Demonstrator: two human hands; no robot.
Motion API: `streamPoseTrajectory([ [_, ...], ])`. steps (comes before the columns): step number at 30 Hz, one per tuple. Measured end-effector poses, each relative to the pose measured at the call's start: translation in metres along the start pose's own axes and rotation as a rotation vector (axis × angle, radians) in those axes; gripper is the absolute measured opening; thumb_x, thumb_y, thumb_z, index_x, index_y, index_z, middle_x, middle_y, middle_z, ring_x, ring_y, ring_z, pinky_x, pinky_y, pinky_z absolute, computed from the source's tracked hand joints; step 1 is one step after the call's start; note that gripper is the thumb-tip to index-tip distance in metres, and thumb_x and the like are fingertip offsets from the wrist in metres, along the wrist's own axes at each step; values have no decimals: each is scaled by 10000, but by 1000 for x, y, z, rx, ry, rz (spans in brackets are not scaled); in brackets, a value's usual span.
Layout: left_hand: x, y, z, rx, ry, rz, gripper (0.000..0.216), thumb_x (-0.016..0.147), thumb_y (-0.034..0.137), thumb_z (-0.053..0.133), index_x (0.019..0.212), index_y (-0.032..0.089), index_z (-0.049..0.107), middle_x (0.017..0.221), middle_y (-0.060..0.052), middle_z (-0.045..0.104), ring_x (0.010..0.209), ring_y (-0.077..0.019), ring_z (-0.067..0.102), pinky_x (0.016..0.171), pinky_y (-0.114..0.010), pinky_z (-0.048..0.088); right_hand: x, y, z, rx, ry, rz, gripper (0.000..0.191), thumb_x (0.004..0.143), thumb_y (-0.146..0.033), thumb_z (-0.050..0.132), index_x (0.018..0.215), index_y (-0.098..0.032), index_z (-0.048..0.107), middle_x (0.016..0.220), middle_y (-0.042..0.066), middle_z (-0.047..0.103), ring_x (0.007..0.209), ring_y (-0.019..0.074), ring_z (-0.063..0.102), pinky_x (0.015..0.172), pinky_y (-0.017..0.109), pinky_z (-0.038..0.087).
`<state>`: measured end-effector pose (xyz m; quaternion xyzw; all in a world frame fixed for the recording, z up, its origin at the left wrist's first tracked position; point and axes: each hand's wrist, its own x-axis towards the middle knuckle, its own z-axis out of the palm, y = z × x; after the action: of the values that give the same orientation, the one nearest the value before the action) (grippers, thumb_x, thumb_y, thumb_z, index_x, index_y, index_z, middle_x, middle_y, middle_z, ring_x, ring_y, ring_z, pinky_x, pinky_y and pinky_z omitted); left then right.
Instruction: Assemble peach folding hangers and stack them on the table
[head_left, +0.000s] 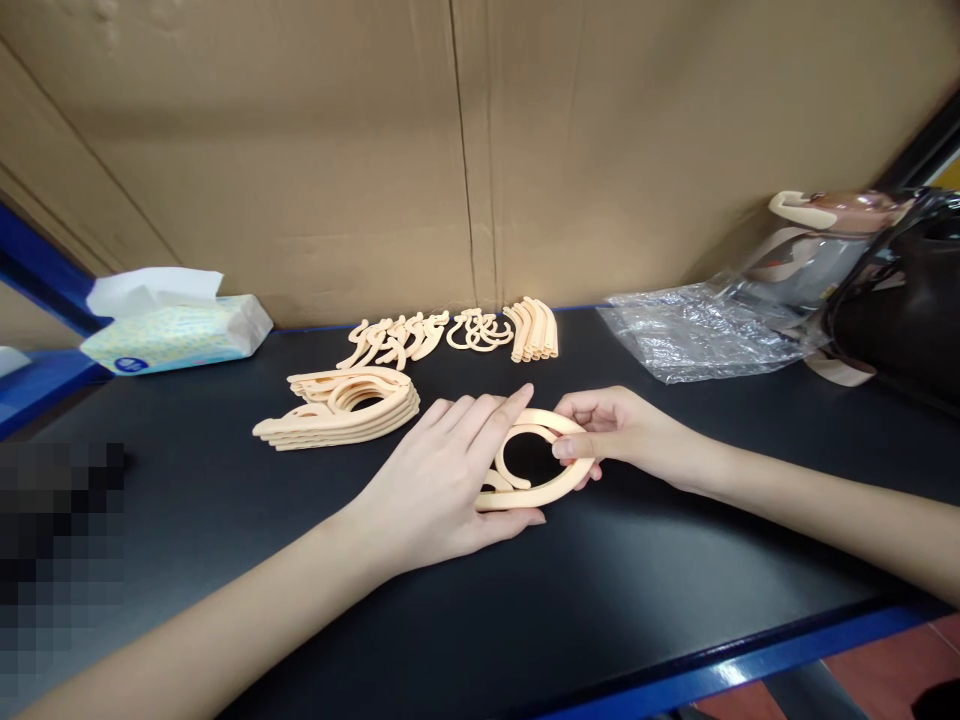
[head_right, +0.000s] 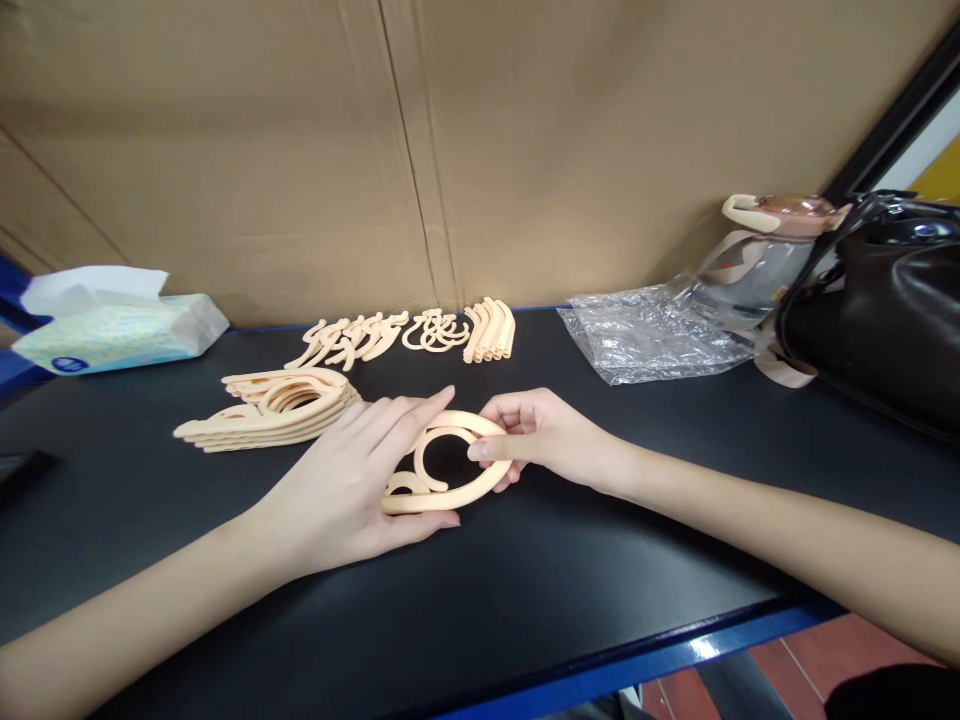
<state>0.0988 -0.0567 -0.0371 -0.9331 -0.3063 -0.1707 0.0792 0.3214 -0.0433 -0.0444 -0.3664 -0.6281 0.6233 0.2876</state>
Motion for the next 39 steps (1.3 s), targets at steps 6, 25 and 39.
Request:
streamPoseTrajectory([
  [6, 1, 0, 1, -70, -41, -35, 841, 748, 534, 612, 1374, 82, 276, 1169, -134, 527, 995, -253, 490, 828, -372, 399, 1, 2, -1, -7, 6, 15, 206, 742, -309, 696, 814, -134, 614, 612, -24, 621, 541, 87, 600, 505, 187, 472],
  [25, 5, -1, -17, -36, -47, 30, 614, 788, 317, 579, 1319, 113, 345, 1258, -131, 493, 1085, -258, 478, 894, -376, 407, 7, -2, -22, -123, 172, -98, 442, 864, -525, 472, 884, -119, 645, 709, 43, 620, 584, 105, 554, 573, 237, 455],
  [39, -19, -112, -85, -64, -282, -473, 599, 781, 552, 564, 1282, 247, 443, 1269, -7, 528, 1011, -214, 531, 820, -296, 414, 15, 6, -26, -310, 135, -111, 249, 844, -372, 551, 851, -149, 660, 667, 14, 610, 555, 90, 514, 543, 224, 429],
])
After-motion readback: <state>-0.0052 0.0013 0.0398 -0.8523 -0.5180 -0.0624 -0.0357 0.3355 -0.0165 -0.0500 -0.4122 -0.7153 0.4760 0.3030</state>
